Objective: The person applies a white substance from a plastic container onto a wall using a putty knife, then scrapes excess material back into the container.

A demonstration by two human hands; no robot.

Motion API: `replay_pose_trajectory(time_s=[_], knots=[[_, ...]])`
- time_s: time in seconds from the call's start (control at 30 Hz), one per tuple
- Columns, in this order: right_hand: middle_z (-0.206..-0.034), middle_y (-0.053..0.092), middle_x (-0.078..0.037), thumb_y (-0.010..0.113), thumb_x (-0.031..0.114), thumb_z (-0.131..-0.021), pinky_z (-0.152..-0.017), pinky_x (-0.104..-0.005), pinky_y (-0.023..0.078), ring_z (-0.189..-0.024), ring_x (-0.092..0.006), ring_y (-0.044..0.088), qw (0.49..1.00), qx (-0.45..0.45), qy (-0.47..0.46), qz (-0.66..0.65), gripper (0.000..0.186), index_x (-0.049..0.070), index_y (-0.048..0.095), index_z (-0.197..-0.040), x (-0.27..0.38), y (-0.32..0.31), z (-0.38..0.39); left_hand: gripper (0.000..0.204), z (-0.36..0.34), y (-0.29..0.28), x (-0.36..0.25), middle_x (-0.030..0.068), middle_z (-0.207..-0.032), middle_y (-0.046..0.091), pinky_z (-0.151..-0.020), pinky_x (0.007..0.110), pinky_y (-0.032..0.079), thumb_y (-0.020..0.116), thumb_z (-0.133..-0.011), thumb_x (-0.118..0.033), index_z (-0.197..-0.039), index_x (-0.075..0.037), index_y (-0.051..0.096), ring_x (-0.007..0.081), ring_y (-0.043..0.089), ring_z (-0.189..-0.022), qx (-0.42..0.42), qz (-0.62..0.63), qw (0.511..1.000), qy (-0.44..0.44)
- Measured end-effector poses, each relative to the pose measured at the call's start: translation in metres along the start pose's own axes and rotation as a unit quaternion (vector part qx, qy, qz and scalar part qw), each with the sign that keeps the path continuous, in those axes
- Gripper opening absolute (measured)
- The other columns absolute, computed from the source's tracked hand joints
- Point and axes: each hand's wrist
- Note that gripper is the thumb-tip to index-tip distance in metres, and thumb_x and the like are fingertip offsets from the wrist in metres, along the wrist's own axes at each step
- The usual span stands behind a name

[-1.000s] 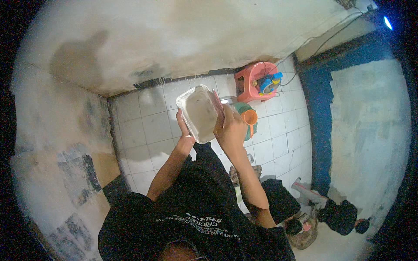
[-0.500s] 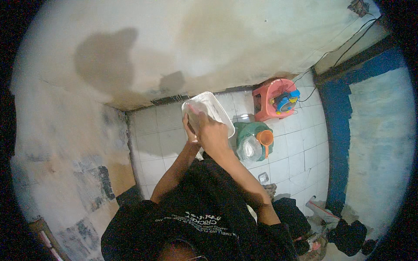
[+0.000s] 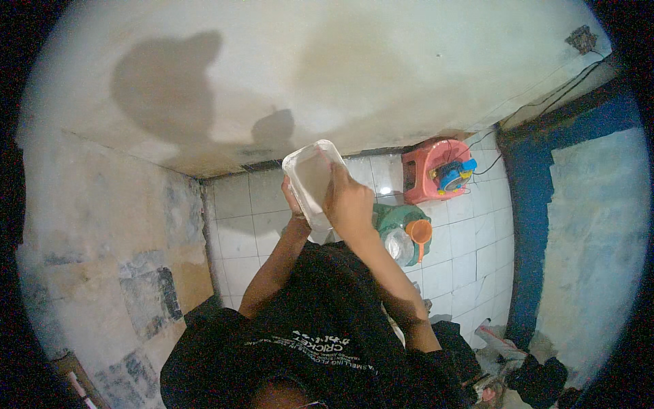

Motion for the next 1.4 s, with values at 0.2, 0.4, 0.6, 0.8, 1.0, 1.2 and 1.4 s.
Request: replay_pose_trajectory(time_s=[0.2,0.4,0.6,0.8,1.0,1.2,1.4], knots=[[-0.065,0.059,-0.023,0.054,0.003,-0.080,-0.052,-0.0454,0.047,-0.058,-0.0395,0.059,0.997,0.052,-0.017,0.045,0.020,0.002,0.054,-0.100,0.017,0.011,-0.053,0.066,-0.014,0.006,-0.049,0.0137,-0.131,0.047,-0.100,0.044,0.039,0.041,-0.086,-0.051,-0.137,-0.009,0.034,0.0306,0.048,-0.118,-0.037,-0.033,0.999,-0.020],[-0.068,0.059,-0.019,0.060,0.005,-0.081,-0.054,-0.0335,0.045,-0.059,-0.0334,0.058,0.991,0.070,0.035,-0.112,0.017,-0.002,0.052,-0.095,0.038,-0.006,-0.070,0.065,-0.022,0.005,-0.094,0.0117,-0.122,0.054,-0.095,0.044,0.044,0.048,-0.084,-0.054,-0.131,-0.010,0.041,0.0270,0.055,-0.109,-0.039,-0.001,0.997,-0.070],[-0.075,0.060,-0.017,0.058,0.004,-0.078,-0.056,-0.0401,0.047,-0.067,-0.0373,0.060,0.988,0.066,-0.118,-0.070,0.024,0.003,0.046,-0.099,0.040,0.010,-0.091,0.061,-0.023,0.015,-0.120,0.0113,-0.112,0.060,-0.090,0.042,0.048,0.049,-0.084,-0.054,-0.125,-0.008,0.047,0.0253,0.060,-0.102,-0.046,-0.008,0.989,-0.141],[-0.073,0.059,-0.020,0.055,-0.005,-0.074,-0.055,-0.0411,0.046,-0.065,-0.0385,0.059,0.980,0.101,-0.161,0.060,0.020,-0.002,0.049,-0.093,0.040,0.016,-0.080,0.064,-0.025,0.016,-0.136,0.0132,-0.114,0.058,-0.090,0.043,0.047,0.049,-0.084,-0.053,-0.127,-0.006,0.045,0.0266,0.059,-0.103,-0.037,-0.024,0.991,-0.127],[-0.060,0.054,-0.018,0.058,-0.003,-0.073,-0.048,-0.0383,0.043,-0.052,-0.0354,0.055,0.985,0.115,-0.127,0.028,0.018,-0.002,0.054,-0.091,0.044,0.011,-0.063,0.065,-0.021,0.025,-0.150,0.0143,-0.116,0.057,-0.091,0.044,0.047,0.049,-0.083,-0.052,-0.129,-0.005,0.043,0.0276,0.058,-0.103,-0.023,-0.007,0.988,-0.150],[-0.064,0.056,-0.019,0.056,-0.004,-0.077,-0.049,-0.0354,0.044,-0.053,-0.0327,0.057,0.995,0.066,-0.068,-0.015,0.018,0.001,0.058,-0.094,0.058,0.028,-0.081,0.065,-0.030,0.012,-0.146,0.0132,-0.111,0.059,-0.087,0.041,0.050,0.052,-0.081,-0.052,-0.125,-0.005,0.046,0.0264,0.061,-0.098,-0.035,0.013,0.984,-0.175],[-0.066,0.058,-0.018,0.054,-0.005,-0.075,-0.052,-0.0354,0.045,-0.057,-0.0317,0.060,0.996,0.072,-0.048,-0.016,0.023,0.000,0.059,-0.098,0.046,0.030,-0.047,0.066,-0.035,0.019,-0.156,0.0157,-0.111,0.059,-0.085,0.042,0.051,0.052,-0.081,-0.051,-0.127,-0.003,0.045,0.0290,0.061,-0.097,-0.050,-0.027,0.991,-0.122]])
Point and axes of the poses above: each hand's wrist, its own z-axis away from the middle knuckle, its own y-axis out of the palm, x = y × z
